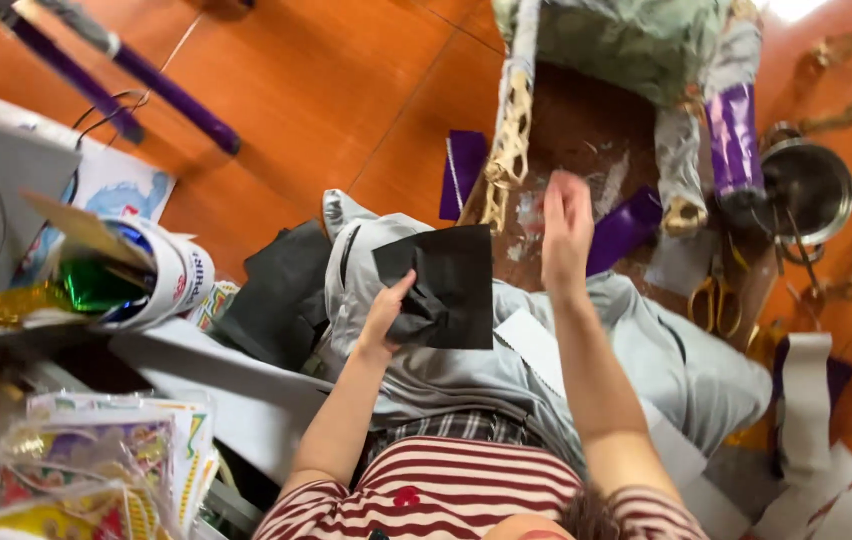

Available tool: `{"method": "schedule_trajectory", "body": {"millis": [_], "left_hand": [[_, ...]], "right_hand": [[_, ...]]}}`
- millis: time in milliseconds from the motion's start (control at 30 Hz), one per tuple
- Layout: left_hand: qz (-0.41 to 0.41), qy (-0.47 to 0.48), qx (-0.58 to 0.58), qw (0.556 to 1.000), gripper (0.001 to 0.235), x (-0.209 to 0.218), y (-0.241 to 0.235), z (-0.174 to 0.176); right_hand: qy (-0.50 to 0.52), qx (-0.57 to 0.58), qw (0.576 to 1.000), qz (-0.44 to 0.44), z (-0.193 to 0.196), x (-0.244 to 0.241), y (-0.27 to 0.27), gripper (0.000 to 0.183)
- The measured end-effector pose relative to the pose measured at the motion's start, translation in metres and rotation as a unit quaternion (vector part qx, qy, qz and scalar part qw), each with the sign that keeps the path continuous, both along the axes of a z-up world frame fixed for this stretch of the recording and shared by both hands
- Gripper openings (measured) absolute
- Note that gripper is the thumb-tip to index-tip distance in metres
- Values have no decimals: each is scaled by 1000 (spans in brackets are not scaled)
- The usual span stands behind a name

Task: Decorating a bamboo giraffe frame with purple plastic wrap and paper strips.

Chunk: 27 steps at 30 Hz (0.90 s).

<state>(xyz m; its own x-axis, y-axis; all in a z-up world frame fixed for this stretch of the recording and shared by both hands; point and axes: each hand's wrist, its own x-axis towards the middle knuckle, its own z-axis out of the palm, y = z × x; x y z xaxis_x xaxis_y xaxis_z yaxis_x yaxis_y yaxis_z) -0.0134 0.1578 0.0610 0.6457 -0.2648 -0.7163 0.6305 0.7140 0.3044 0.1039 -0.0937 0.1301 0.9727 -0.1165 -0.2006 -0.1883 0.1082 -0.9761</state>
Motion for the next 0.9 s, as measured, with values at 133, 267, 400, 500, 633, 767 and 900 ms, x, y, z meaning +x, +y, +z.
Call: {"method": "schedule_trajectory", "body": {"millis": [133,267,400,500,633,767,900], "left_hand": [[-8,-35,24,999,43,3,2,8],[28,-71,-44,996,41,14,-1,-27],[52,-55,-116,990,40,24,-12,-23],[43,-43,-131,990,39,29,-22,-19],[48,-80,-157,983,34,35,-30,-9],[97,-114,-55,987,28,50,-34,9],[95,-119,-28,988,28,60,-32,23]], "right_hand": [[144,156,977,-4,51,46,23,60],[51,198,975,85,15,52,25,63],[51,160,980,109,3,29,28,62],[-68,133,975,166,-25,17,11,62],[3,-56,992,109,-59,1,-28,65],[169,15,971,166,-65,-13,-48,34],[150,84,976,132,-42,-5,-50,14]]}}
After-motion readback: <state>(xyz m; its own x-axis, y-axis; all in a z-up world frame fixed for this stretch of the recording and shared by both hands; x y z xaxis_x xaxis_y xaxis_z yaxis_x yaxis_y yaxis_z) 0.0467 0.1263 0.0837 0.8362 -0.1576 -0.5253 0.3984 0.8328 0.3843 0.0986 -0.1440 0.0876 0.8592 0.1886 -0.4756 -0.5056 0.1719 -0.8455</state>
